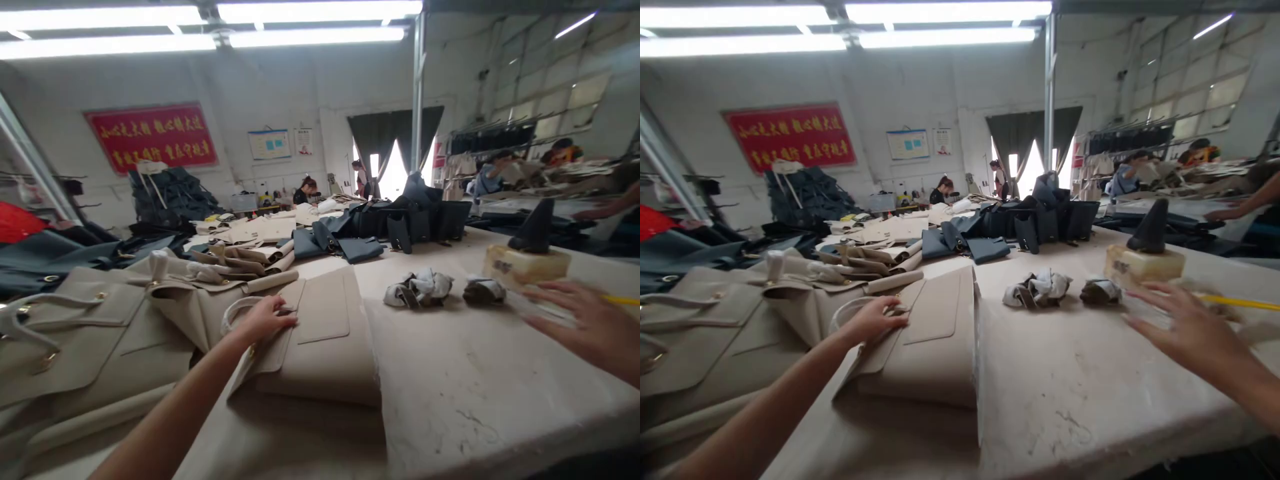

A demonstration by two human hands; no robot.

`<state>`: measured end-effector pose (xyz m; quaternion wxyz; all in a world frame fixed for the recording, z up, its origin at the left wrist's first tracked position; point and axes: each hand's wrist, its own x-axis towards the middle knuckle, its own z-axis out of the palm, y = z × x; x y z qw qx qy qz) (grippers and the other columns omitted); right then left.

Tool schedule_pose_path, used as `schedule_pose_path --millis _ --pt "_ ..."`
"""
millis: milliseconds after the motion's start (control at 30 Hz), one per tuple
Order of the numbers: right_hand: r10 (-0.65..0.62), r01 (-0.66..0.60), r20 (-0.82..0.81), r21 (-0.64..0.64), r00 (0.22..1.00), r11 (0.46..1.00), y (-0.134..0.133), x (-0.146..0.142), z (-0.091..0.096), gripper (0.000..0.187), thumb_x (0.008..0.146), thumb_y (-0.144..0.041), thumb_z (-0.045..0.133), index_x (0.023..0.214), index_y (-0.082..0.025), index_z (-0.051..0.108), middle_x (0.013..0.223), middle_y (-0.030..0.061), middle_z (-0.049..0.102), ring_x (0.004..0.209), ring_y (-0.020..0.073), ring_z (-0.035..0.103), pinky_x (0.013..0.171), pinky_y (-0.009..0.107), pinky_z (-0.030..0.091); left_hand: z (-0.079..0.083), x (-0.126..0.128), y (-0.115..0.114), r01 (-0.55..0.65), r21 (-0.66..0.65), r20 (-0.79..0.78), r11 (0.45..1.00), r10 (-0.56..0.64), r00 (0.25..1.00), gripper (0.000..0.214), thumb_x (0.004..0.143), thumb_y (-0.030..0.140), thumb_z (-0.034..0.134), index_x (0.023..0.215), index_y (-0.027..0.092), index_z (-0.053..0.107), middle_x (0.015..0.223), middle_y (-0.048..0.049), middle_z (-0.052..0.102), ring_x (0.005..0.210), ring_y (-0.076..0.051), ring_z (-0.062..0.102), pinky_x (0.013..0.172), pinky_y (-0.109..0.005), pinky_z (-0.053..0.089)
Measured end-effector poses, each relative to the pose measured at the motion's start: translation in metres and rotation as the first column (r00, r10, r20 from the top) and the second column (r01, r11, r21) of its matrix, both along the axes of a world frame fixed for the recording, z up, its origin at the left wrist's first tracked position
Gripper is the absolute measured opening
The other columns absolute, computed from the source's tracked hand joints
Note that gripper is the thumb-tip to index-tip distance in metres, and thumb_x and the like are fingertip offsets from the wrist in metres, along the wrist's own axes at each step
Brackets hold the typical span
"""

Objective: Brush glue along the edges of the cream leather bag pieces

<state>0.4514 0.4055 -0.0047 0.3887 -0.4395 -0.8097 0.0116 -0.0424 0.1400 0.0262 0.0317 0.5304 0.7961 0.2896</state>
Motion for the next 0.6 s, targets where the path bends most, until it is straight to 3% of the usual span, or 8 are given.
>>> schedule_pose_path --millis 67,133,200,300,433,500,600 --pt "0.076 -0.079 0.138 0.015 0.988 0.997 0.0 -0.042 0.006 0.049 0.066 -0.048 0.063 0.109 -0.024 0.063 0.128 0.0157 0.051 0.121 0.034 0.043 0.102 0.045 0.033 -0.002 0.01 -0.015 0.064 0.075 -0.092 0.995 -0.057 0.994 0.059 0.065 0.05 0.066 0.113 0.015 0.062 0.121 -0.0169 0.056 0.101 -0.03 0.058 0.084 -0.039 0.045" --pt "0.113 -0.113 0.26 -0.018 0.959 0.993 0.003 -0.078 0.012 0.057 0.067 -0.045 0.062 0.119 -0.021 0.058 0.134 0.0152 0.045 0.123 0.0318 0.042 0.103 0.043 0.033 -0.004 0.024 -0.033 0.186 0.034 -0.148 0.982 -0.18 0.973 0.074 0.063 0.055 0.067 0.127 0.02 0.053 0.136 -0.0175 0.046 0.121 -0.034 0.045 0.098 -0.046 0.036" --pt "0.112 -0.092 0.382 -0.069 0.917 0.993 0.009 -0.107 0.016 0.07 0.065 -0.04 0.065 0.13 -0.019 0.049 0.141 0.0149 0.037 0.126 0.0309 0.039 0.104 0.042 0.033 -0.008 0.04 -0.05 0.319 -0.116 -0.155 0.94 -0.335 0.929 0.099 0.05 0.058 0.075 0.137 0.028 0.04 0.143 -0.0154 0.037 0.13 -0.038 0.032 0.104 -0.054 0.025" --pt "0.051 0.017 0.513 -0.128 0.857 0.992 0.024 -0.135 0.018 0.091 0.058 -0.031 0.072 0.14 -0.021 0.036 0.148 0.0139 0.025 0.131 0.0333 0.031 0.102 0.044 0.034 -0.02 0.057 -0.065 0.408 -0.335 -0.056 0.849 -0.45 0.891 0.118 0.045 0.052 0.079 0.144 0.035 0.017 0.148 -0.0125 0.03 0.133 -0.04 0.026 0.104 -0.064 0.01" --pt "0.026 0.111 0.578 -0.2 0.816 0.973 0.045 -0.154 0.017 0.106 0.049 -0.025 0.076 0.144 -0.018 0.028 0.147 0.0185 0.024 0.131 0.0334 0.03 0.102 0.039 0.034 -0.03 0.071 -0.067 0.409 -0.436 -0.014 0.802 -0.46 0.888 0.108 0.056 0.032 0.075 0.145 0.035 0.014 0.148 -0.0109 0.029 0.134 -0.038 0.024 0.104 -0.066 0.006" --pt "0.045 0.099 0.592 -0.208 0.805 0.973 0.055 -0.158 0.015 0.107 0.047 -0.018 0.075 0.143 -0.018 0.029 0.147 0.0181 0.024 0.131 0.0326 0.032 0.103 0.036 0.033 -0.028 0.078 -0.065 0.385 -0.454 -0.068 0.803 -0.462 0.884 0.094 0.063 0.019 0.064 0.145 0.031 0.02 0.148 -0.0119 0.028 0.135 -0.035 0.023 0.105 -0.063 0.008" --pt "0.062 0.061 0.597 -0.184 0.8 0.981 0.072 -0.16 0.009 0.106 0.043 -0.006 0.068 0.142 -0.022 0.032 0.149 0.0137 0.023 0.132 0.0339 0.029 0.103 0.039 0.032 -0.027 0.084 -0.058 0.349 -0.514 -0.156 0.784 -0.485 0.861 0.09 0.06 0.008 0.054 0.144 0.021 0.024 0.149 -0.0155 0.024 0.136 -0.033 0.021 0.106 -0.06 0.009"
